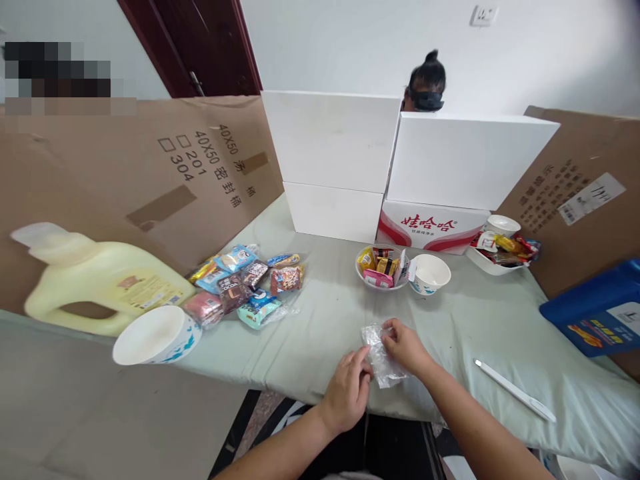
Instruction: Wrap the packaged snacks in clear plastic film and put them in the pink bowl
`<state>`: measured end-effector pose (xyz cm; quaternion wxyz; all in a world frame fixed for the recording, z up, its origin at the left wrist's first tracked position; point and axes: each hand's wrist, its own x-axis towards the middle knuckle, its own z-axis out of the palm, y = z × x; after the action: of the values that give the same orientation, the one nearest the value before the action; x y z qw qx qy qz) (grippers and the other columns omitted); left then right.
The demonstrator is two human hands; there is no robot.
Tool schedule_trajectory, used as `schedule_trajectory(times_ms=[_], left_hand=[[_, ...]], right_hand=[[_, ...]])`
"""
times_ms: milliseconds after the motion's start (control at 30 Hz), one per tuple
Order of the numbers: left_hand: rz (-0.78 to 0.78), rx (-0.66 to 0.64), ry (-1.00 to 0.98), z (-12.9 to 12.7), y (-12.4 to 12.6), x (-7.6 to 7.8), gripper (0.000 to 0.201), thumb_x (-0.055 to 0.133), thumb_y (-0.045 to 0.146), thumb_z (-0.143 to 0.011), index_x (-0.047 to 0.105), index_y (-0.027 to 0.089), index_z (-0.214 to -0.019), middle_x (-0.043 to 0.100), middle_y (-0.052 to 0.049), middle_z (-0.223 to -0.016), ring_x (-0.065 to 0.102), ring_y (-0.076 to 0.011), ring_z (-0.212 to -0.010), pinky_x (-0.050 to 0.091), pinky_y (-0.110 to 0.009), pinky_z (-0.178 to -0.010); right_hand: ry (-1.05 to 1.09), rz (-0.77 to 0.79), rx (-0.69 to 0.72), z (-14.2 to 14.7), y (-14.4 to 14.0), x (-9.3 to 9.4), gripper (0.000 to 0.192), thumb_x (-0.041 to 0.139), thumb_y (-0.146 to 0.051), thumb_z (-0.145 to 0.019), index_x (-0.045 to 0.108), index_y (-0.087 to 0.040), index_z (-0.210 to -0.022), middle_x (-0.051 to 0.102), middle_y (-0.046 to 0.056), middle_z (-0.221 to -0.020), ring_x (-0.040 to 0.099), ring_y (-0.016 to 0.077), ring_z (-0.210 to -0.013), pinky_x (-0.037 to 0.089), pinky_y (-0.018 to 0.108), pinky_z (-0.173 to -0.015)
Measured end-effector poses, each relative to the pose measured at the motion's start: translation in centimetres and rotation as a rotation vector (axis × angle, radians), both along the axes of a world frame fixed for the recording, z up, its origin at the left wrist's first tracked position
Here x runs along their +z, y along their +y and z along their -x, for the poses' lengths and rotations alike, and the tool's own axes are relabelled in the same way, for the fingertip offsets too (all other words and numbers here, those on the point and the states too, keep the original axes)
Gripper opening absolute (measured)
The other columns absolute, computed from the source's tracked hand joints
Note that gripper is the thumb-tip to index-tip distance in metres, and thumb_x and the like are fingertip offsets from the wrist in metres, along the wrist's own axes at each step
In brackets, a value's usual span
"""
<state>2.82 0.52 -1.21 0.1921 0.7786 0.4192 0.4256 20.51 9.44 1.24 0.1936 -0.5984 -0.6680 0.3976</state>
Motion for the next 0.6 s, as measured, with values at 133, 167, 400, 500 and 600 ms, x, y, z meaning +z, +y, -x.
schedule_trajectory(times_ms=[133,167,400,500,600], left_hand=[[-0.044,0.053,0.009,0.3,0.7,2.0,0.023,0.040,0.013,-0.092,0.052,0.017,-0.112,0.059,-0.009,-0.093,0.055,-0.0210,-0.086,0.048,-0.037,-0.077],[-0.082,0.047,0.027,0.4,1.1,2.5,0.019,0.040,0.014,-0.092,0.054,0.017,-0.105,0.059,-0.008,-0.092,0.054,-0.0211,-0.085,0.048,-0.037,-0.077],[-0.172,0.009,0.282,-0.6,4.4,2.8,0.014,0.047,0.016,-0.088,0.061,0.017,-0.091,0.061,-0.009,-0.094,0.056,-0.0250,-0.095,0.048,-0.042,-0.084],[-0.118,-0.004,0.399,-0.8,5.3,1.8,0.014,0.051,0.015,-0.087,0.062,0.017,-0.094,0.063,-0.009,-0.100,0.055,-0.0267,-0.102,0.047,-0.044,-0.089],[-0.042,-0.011,0.432,-0.7,5.5,1.1,0.018,0.053,0.014,-0.086,0.061,0.018,-0.102,0.063,-0.008,-0.106,0.054,-0.0260,-0.107,0.046,-0.044,-0.092]], right_hand=[[-0.042,-0.022,-0.028,0.3,-0.1,0.0,0.021,0.053,-0.017,-0.080,0.055,-0.019,-0.101,0.062,-0.003,-0.068,0.057,0.0128,-0.060,0.038,0.024,-0.061],[-0.046,-0.030,-0.030,0.3,-0.1,0.1,0.022,0.054,-0.017,-0.080,0.056,-0.020,-0.102,0.062,-0.003,-0.070,0.058,0.0129,-0.062,0.038,0.024,-0.062],[-0.046,-0.043,-0.016,0.9,0.8,0.7,0.022,0.056,-0.016,-0.080,0.058,-0.019,-0.102,0.064,-0.001,-0.073,0.059,0.0138,-0.066,0.038,0.024,-0.063],[-0.027,-0.013,-0.025,1.1,1.2,0.3,0.022,0.057,-0.015,-0.079,0.058,-0.018,-0.100,0.062,-0.001,-0.069,0.058,0.0141,-0.063,0.038,0.025,-0.060],[0.032,0.043,-0.039,0.8,0.8,0.1,0.026,0.057,-0.020,-0.080,0.055,-0.018,-0.106,0.060,-0.003,-0.068,0.059,0.0136,-0.061,0.040,0.025,-0.058]])
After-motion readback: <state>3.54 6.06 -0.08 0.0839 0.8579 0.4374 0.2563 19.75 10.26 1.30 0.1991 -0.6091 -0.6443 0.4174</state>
